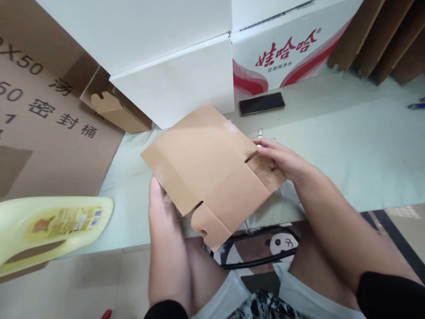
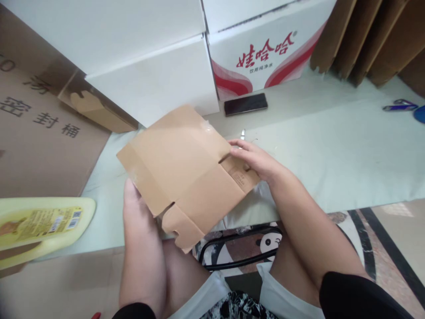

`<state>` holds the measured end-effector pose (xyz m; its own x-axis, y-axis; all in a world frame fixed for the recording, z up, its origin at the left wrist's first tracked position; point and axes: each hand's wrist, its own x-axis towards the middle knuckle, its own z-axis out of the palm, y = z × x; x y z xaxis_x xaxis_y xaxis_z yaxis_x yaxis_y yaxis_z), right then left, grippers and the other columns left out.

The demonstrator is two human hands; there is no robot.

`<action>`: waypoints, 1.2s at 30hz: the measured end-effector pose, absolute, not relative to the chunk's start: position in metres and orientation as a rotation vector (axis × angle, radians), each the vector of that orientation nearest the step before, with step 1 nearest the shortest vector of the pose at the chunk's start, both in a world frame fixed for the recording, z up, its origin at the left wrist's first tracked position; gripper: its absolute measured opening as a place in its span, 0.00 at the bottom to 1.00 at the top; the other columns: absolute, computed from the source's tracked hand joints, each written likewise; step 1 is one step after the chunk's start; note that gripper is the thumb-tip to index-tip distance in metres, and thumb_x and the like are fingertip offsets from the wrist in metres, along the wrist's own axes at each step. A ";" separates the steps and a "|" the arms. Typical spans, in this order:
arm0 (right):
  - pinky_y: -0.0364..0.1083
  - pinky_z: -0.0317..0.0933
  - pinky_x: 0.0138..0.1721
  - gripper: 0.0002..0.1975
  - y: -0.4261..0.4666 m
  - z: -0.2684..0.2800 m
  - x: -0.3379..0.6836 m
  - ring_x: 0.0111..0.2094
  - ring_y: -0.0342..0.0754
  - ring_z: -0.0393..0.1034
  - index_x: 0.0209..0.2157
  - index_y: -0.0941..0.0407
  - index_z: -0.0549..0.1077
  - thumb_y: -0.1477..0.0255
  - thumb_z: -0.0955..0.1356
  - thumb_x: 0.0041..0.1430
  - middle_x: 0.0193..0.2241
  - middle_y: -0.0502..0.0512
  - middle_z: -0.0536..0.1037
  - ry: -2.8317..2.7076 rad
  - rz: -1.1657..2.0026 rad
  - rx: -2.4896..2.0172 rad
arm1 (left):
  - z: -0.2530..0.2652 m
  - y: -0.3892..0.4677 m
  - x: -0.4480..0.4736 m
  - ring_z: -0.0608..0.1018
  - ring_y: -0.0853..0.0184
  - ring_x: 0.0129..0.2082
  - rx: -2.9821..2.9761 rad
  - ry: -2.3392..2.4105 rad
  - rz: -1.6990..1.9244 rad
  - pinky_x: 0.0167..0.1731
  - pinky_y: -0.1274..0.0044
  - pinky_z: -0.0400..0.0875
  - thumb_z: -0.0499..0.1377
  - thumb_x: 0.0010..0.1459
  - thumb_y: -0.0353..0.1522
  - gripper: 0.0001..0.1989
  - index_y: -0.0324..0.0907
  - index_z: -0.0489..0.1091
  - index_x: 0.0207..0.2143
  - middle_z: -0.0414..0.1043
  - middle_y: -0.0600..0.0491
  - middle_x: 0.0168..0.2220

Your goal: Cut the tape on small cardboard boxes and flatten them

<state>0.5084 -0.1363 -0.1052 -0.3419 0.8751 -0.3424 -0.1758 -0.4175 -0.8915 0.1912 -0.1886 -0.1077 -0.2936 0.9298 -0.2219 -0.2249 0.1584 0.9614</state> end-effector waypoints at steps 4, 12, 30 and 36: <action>0.49 0.73 0.42 0.20 -0.137 -0.105 0.508 0.42 0.52 0.79 0.43 0.51 0.78 0.62 0.79 0.47 0.44 0.55 0.84 -1.047 1.931 -1.055 | -0.108 -0.187 0.186 0.81 0.63 0.34 0.512 1.287 1.491 0.34 0.72 0.78 0.67 0.54 0.46 0.15 0.45 0.74 0.35 0.82 0.54 0.36; 0.47 0.70 0.43 0.23 -0.134 -0.112 0.505 0.43 0.50 0.78 0.45 0.51 0.79 0.64 0.78 0.46 0.44 0.53 0.84 -1.068 1.778 -1.079 | -0.089 -0.175 0.180 0.80 0.60 0.46 0.622 1.111 1.781 0.46 0.71 0.77 0.65 0.52 0.49 0.19 0.43 0.71 0.34 0.81 0.54 0.35; 0.44 0.71 0.34 0.26 -0.146 -0.080 0.535 0.36 0.46 0.78 0.50 0.53 0.71 0.56 0.76 0.54 0.37 0.53 0.81 -1.411 1.578 -0.769 | -0.123 -0.156 0.220 0.70 0.60 0.67 0.602 1.016 1.798 0.69 0.67 0.63 0.62 0.65 0.45 0.17 0.45 0.77 0.48 0.79 0.50 0.56; 0.55 0.73 0.55 0.28 -0.153 -0.080 0.540 0.54 0.56 0.76 0.50 0.55 0.76 0.54 0.76 0.53 0.53 0.61 0.81 -1.561 1.537 -0.859 | -0.118 -0.157 0.241 0.71 0.58 0.67 0.591 0.948 1.700 0.69 0.65 0.64 0.62 0.65 0.46 0.18 0.45 0.77 0.49 0.80 0.50 0.55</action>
